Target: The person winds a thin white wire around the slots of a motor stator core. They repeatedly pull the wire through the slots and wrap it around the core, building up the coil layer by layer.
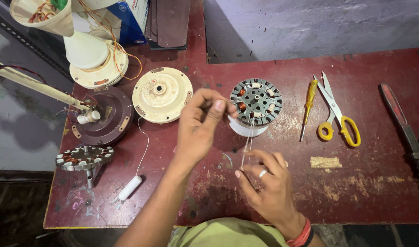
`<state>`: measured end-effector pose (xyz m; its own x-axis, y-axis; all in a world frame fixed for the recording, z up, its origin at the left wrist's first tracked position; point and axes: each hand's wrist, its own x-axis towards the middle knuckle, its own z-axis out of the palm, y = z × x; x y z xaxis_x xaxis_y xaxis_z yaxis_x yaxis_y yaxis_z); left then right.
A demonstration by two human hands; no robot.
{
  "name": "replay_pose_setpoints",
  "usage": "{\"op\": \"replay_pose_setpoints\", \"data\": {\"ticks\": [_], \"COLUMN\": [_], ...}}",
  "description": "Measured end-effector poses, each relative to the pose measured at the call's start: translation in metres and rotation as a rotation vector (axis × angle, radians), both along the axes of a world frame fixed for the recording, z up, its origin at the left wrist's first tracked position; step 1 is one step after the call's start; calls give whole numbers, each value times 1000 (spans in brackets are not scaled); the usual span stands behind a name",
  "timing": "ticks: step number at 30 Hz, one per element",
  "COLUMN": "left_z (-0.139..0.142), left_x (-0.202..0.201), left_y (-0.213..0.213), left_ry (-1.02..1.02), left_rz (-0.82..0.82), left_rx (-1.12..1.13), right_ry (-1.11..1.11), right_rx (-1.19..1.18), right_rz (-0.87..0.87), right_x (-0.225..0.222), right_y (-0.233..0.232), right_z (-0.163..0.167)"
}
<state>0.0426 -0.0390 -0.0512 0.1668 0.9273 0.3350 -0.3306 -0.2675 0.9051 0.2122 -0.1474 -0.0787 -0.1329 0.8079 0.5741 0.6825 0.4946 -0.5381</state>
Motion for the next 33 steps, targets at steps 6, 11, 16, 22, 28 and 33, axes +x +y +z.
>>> {"op": "replay_pose_setpoints", "data": {"ticks": [6,11,16,22,28,33], "left_z": [-16,-19,-12,-17,-40,-46], "left_x": [28,34,27,19,15,10], "left_y": [-11,-22,-31,-32,-27,-23], "left_ry": [128,337,543,623,75,44], "left_rz": [-69,-173,-95,-177,-426,-328], "left_rx": [-9,-339,-125,-114,-382,-489], "right_ry": [-9,-54,-59,469,767,616], "right_rx": [-248,-51,45,-124,-286,-202], "right_rz": [145,155,-25,54,320,195], "right_x": [-3,11,27,31,19,12], "right_y": [8,16,32,45,37,29], "right_z": [11,17,18,-8,-46,-55]}}
